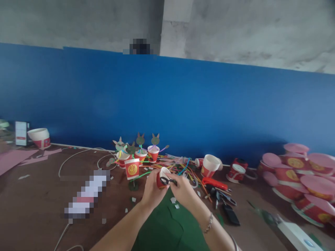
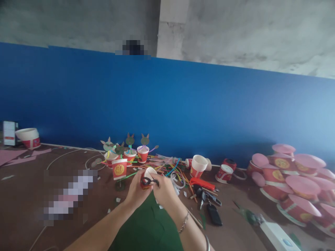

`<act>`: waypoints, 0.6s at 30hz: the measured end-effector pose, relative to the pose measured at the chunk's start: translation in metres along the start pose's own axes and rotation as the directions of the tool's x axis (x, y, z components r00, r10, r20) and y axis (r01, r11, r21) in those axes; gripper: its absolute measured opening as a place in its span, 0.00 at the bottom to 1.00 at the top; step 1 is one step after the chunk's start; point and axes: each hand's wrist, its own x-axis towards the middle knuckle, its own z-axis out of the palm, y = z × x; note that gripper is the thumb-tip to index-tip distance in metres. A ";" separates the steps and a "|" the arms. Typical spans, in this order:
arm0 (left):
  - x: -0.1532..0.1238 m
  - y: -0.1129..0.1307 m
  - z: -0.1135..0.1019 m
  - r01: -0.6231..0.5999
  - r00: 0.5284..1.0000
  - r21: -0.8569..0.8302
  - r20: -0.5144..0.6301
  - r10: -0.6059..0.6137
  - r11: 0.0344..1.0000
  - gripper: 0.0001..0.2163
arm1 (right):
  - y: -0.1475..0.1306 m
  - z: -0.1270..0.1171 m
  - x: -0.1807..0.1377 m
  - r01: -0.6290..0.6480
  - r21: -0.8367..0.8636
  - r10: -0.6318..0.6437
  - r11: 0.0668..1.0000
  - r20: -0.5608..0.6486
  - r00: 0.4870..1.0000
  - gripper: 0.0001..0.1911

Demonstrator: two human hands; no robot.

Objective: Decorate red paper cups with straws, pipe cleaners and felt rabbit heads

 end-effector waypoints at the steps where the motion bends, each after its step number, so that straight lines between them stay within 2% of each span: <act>1: 0.000 0.000 -0.001 -0.021 1.000 0.000 0.010 0.021 1.000 0.23 | -0.001 0.001 0.000 -0.012 -0.051 0.013 0.999 0.012 1.000 0.25; 3: 0.001 0.000 -0.002 -0.078 0.997 0.000 0.028 0.078 0.997 0.22 | -0.004 0.003 -0.001 -0.043 -0.208 0.052 0.977 0.038 0.998 0.26; 5: 0.001 0.001 -0.004 -0.105 0.994 0.003 0.041 0.104 0.995 0.21 | -0.007 0.004 -0.002 -0.053 -0.284 0.071 0.957 0.051 0.996 0.27; 7: 0.001 0.002 -0.003 -0.065 0.997 0.011 0.036 0.064 0.998 0.21 | -0.006 0.004 -0.001 -0.038 -0.206 0.045 0.978 0.028 0.999 0.27; 10: 0.001 0.004 -0.001 0.019 1.000 0.022 0.018 -0.019 1.000 0.22 | 0.000 0.002 0.001 -0.010 0.002 0.010 1.000 -0.011 1.000 0.25; 11: 0.001 0.004 -0.001 0.022 1.000 0.022 0.017 -0.023 0.999 0.22 | 0.000 0.001 0.001 -0.009 0.017 0.009 1.000 -0.010 1.000 0.24; 16: 0.001 0.003 -0.004 -0.099 0.994 -0.004 0.041 0.099 0.995 0.21 | -0.009 0.005 -0.002 -0.066 -0.276 0.078 0.959 0.033 0.996 0.27; 18: 0.001 0.002 -0.003 -0.058 0.998 -0.017 0.003 0.058 0.998 0.20 | -0.009 0.006 -0.002 -0.061 -0.249 0.071 0.967 0.031 0.997 0.27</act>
